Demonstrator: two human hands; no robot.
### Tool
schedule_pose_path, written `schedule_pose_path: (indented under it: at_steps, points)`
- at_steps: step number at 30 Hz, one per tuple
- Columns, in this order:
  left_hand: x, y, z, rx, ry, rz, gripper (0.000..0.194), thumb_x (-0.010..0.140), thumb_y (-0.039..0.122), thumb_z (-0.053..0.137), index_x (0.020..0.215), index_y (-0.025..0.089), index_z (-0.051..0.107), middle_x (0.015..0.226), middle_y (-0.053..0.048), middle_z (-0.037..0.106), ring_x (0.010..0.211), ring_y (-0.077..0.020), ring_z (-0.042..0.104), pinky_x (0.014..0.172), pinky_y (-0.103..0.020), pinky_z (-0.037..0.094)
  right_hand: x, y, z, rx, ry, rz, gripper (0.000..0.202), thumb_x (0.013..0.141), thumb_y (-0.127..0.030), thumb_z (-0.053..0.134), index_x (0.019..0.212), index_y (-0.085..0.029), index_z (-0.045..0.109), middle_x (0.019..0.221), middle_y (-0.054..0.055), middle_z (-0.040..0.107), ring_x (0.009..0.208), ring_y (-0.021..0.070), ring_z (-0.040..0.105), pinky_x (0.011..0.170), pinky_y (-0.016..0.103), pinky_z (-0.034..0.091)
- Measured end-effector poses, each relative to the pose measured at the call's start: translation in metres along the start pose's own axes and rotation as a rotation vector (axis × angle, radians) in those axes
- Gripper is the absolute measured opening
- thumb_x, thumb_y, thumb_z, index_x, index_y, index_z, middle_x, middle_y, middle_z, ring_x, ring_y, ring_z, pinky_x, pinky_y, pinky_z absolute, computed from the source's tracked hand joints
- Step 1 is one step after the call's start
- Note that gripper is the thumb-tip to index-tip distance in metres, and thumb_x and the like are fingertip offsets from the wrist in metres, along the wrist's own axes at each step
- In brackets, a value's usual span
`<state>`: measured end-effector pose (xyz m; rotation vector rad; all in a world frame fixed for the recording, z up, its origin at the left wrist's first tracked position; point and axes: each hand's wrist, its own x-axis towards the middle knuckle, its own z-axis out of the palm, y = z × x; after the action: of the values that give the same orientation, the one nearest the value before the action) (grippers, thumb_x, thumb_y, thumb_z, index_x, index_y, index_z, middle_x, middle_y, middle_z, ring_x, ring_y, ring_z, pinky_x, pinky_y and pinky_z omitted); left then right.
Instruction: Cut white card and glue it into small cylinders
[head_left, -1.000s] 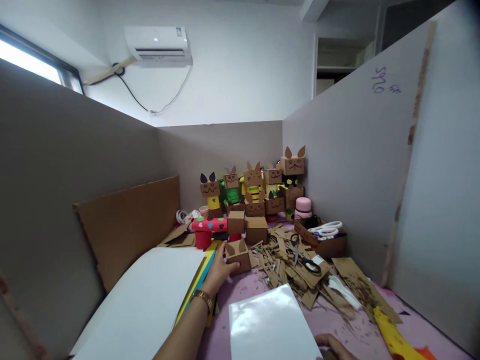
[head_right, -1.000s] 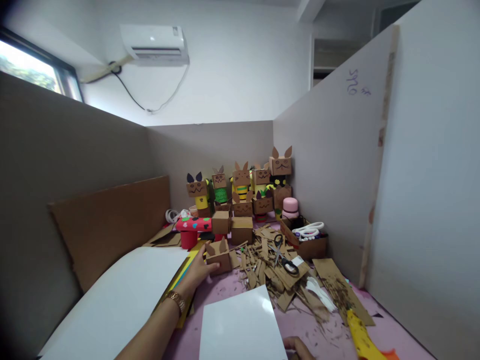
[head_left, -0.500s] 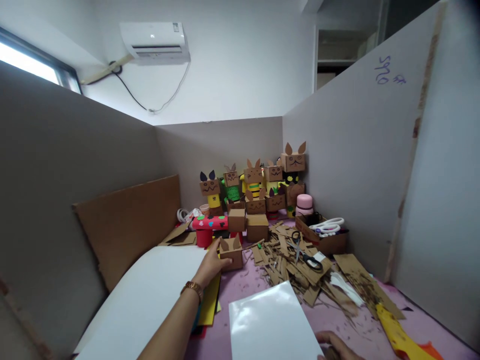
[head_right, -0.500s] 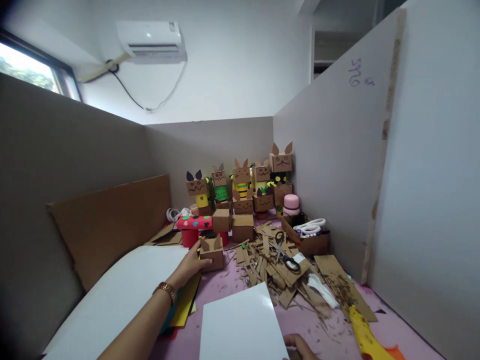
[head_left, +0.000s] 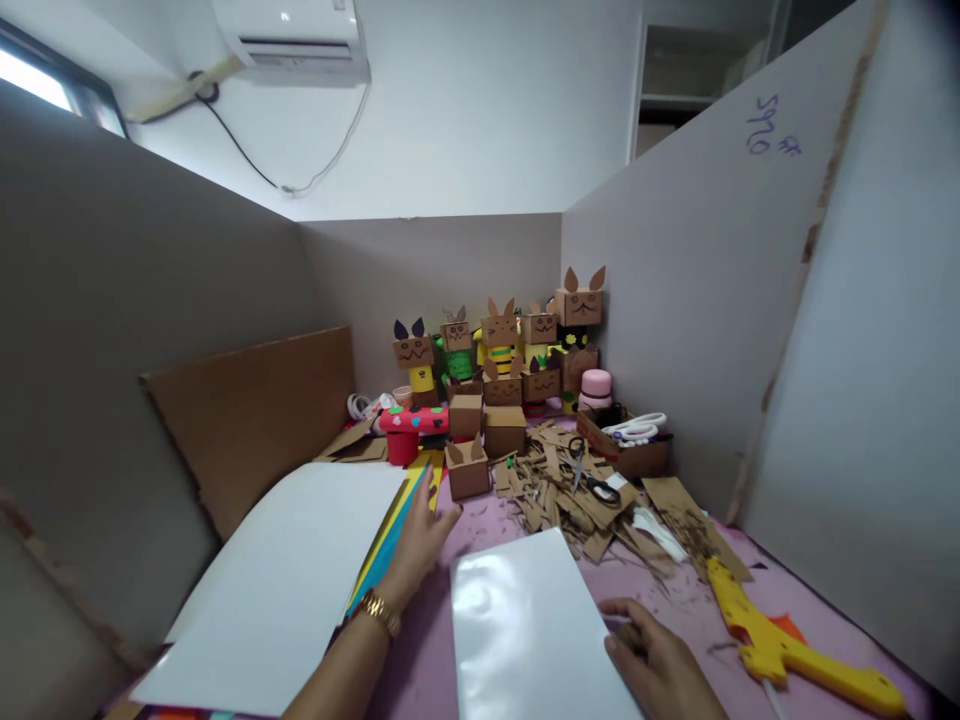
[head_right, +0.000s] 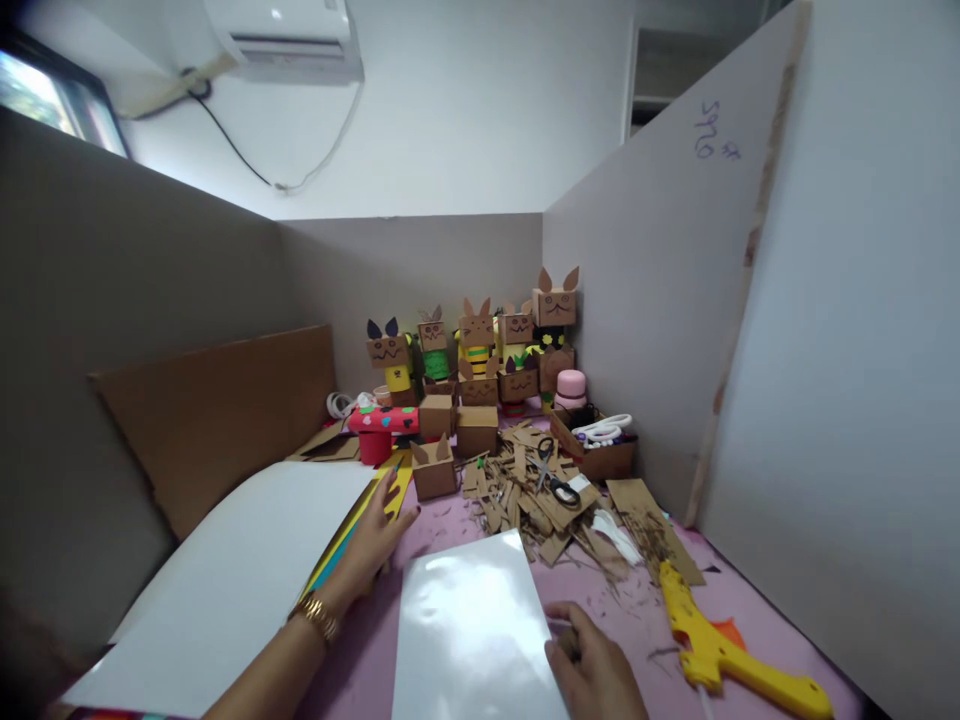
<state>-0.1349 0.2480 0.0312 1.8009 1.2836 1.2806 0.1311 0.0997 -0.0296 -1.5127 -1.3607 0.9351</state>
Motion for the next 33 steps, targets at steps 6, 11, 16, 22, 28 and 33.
schedule_pose_path:
  at_steps: [6,11,16,22,28,33]
  points:
    - [-0.107,0.027,-0.014,0.185,-0.483,0.115,0.060,0.075,0.013,0.052,0.131,0.033,0.046,0.141,0.000,0.043,0.131,-0.0233,0.036,0.110,-0.044,0.024,-0.004,-0.009,-0.001,0.224,0.052,0.022,0.029,0.068,-0.029,0.056,0.094,-0.017,0.056,0.055,-0.006,0.055,0.051,0.0143,0.052,0.049,0.023,0.037]
    - [-0.163,0.045,-0.021,0.306,-0.670,0.072,0.085,0.063,0.001,0.049,0.135,0.043,0.033,0.147,0.008,0.029,0.137,-0.0232,0.020,0.112,-0.051,0.010,-0.004,-0.007,-0.005,0.314,0.076,0.021,0.027,0.066,-0.031,0.059,0.088,-0.015,0.056,0.048,-0.012,0.040,0.042,0.0087,0.038,0.043,0.021,0.029]
    - [-0.180,0.056,-0.024,0.233,-0.722,0.057,0.075,0.067,0.015,0.064,0.131,0.045,0.038,0.144,0.008,0.034,0.136,-0.0268,0.024,0.111,-0.053,0.012,-0.004,-0.007,-0.008,0.357,0.109,0.033,0.030,0.064,-0.034,0.062,0.085,-0.014,0.057,0.046,-0.012,0.039,0.040,0.0083,0.037,0.043,0.021,0.028]
    - [-0.185,0.043,-0.018,0.174,-0.628,0.110,0.069,0.069,0.021,0.059,0.132,0.041,0.040,0.142,0.005,0.039,0.133,-0.0265,0.030,0.110,-0.049,0.018,-0.004,-0.009,-0.008,0.432,0.103,0.072,0.028,0.066,-0.036,0.060,0.085,-0.016,0.054,0.054,-0.006,0.053,0.044,0.0099,0.045,0.046,0.022,0.033]
    - [-0.173,0.038,-0.013,0.172,-0.581,0.045,0.030,0.079,0.036,0.053,0.106,0.036,0.067,0.113,-0.001,0.068,0.111,-0.0276,0.056,0.098,-0.044,0.037,-0.012,-0.010,-0.004,0.419,0.010,0.043,0.021,0.067,-0.031,0.059,0.079,-0.014,0.062,0.052,-0.005,0.054,0.045,0.0110,0.048,0.046,0.022,0.036]
    - [-0.171,0.046,-0.019,0.125,-0.455,-0.088,0.038,0.085,0.047,0.041,0.078,0.022,0.069,0.082,-0.003,0.072,0.077,-0.0244,0.062,0.070,-0.029,0.048,-0.033,-0.027,-0.007,0.356,0.026,-0.098,0.025,0.062,-0.020,0.063,0.087,-0.019,0.069,0.105,0.006,0.061,0.097,0.0208,0.058,0.080,0.027,0.045]
